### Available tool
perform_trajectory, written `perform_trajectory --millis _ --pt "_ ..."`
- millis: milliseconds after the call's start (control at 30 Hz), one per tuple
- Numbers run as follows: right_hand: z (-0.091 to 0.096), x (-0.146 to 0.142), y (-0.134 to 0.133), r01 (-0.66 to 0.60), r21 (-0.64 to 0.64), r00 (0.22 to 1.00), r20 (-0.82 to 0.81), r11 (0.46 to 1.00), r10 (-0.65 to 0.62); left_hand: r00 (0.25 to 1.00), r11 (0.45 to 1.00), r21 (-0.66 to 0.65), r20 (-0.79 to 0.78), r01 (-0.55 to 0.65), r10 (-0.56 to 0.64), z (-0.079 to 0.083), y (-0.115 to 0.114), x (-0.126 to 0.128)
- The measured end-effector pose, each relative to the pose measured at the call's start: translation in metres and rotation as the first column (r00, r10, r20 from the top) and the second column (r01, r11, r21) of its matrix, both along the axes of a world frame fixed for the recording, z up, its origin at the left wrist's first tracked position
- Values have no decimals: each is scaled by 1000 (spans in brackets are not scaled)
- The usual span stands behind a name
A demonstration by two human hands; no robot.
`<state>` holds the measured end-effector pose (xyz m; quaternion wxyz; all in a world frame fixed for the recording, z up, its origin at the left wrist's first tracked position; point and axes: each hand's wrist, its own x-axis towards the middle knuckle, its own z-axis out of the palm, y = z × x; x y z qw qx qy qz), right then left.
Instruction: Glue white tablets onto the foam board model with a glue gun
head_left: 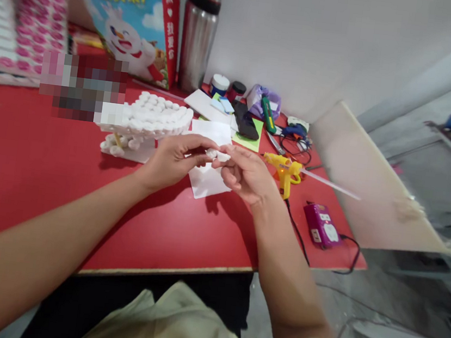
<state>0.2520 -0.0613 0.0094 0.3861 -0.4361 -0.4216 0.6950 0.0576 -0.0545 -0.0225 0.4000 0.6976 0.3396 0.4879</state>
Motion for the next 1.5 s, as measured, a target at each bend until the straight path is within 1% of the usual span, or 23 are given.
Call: perform_trajectory --millis 67,167,233,300,400,500,633,800,867,900,933,1000,1033,1067,1100,1133,1167,1200,1300,1333,1367,1433,1500 --pt "0 0 -1 0 -32 999 -40 999 -2 1000 999 35 -26 18 -17 -3 0 -1" --pt "3 0 -2 -8 -83 997 -79 997 2 999 998 53 -44 30 -27 -4 1 -1" --pt "5 1 -3 -12 -91 996 -90 996 4 999 998 60 -48 22 -19 -2 0 -1" --pt "6 1 -3 -7 -69 997 -82 998 1 999 999 53 -49 8 -5 -1 0 -1" --pt "5 1 -3 15 8 1000 -26 1000 -15 999 1000 18 -50 -9 10 0 -1 0" --pt "3 -1 -5 56 126 995 70 990 -65 999 1000 -16 -45 -6 6 0 0 0" --pt "5 -7 -11 107 307 965 195 946 -173 1000 998 -56 -16 -9 8 0 -1 1" --pt "1 -13 -14 108 460 888 355 882 -293 999 992 -123 46 0 6 2 -3 4" --pt "-4 -13 -14 89 549 837 411 831 -361 997 985 -175 79 1 13 2 -3 6" --pt "-7 -13 -15 62 607 801 444 792 -402 994 979 -203 105 4 18 2 -4 8" --pt "-9 -13 -15 22 669 757 474 743 -449 991 973 -231 134 10 22 2 -4 9" --pt "-11 -13 -18 -96 778 653 520 621 -551 981 961 -275 194 30 25 2 -4 11" --pt "-11 -13 -19 -163 810 603 533 563 -593 976 957 -289 216 40 24 1 -5 11" --pt "-11 -13 -19 -222 828 563 541 515 -625 973 954 -297 228 47 24 1 -5 12" --pt "-11 -14 -20 -267 834 538 545 483 -643 973 952 -301 230 49 23 2 -5 12" --pt "-11 -14 -20 -291 833 533 550 471 -644 974 953 -300 225 44 26 2 -5 11" --pt "-11 -14 -19 -289 829 547 554 479 -628 976 955 -296 214 35 30 2 -4 11" --pt "-11 -13 -18 -268 822 574 556 503 -602 979 957 -289 202 27 34 2 -4 10" --pt "-12 -12 -15 -160 774 659 546 613 -517 983 961 -274 182 18 34 2 -4 8" --pt "-12 -12 -14 -133 756 676 542 642 -499 982 961 -277 184 23 30 2 -3 7" --pt "-12 -12 -14 -115 743 686 539 659 -489 981 959 -283 191 29 27 2 -3 7" --pt "-12 -12 -14 -100 739 688 535 666 -490 977 953 -300 213 41 25 1 -3 7" --pt "-10 -13 -15 -100 751 675 533 653 -510 971 944 -327 236 53 27 1 -4 8"
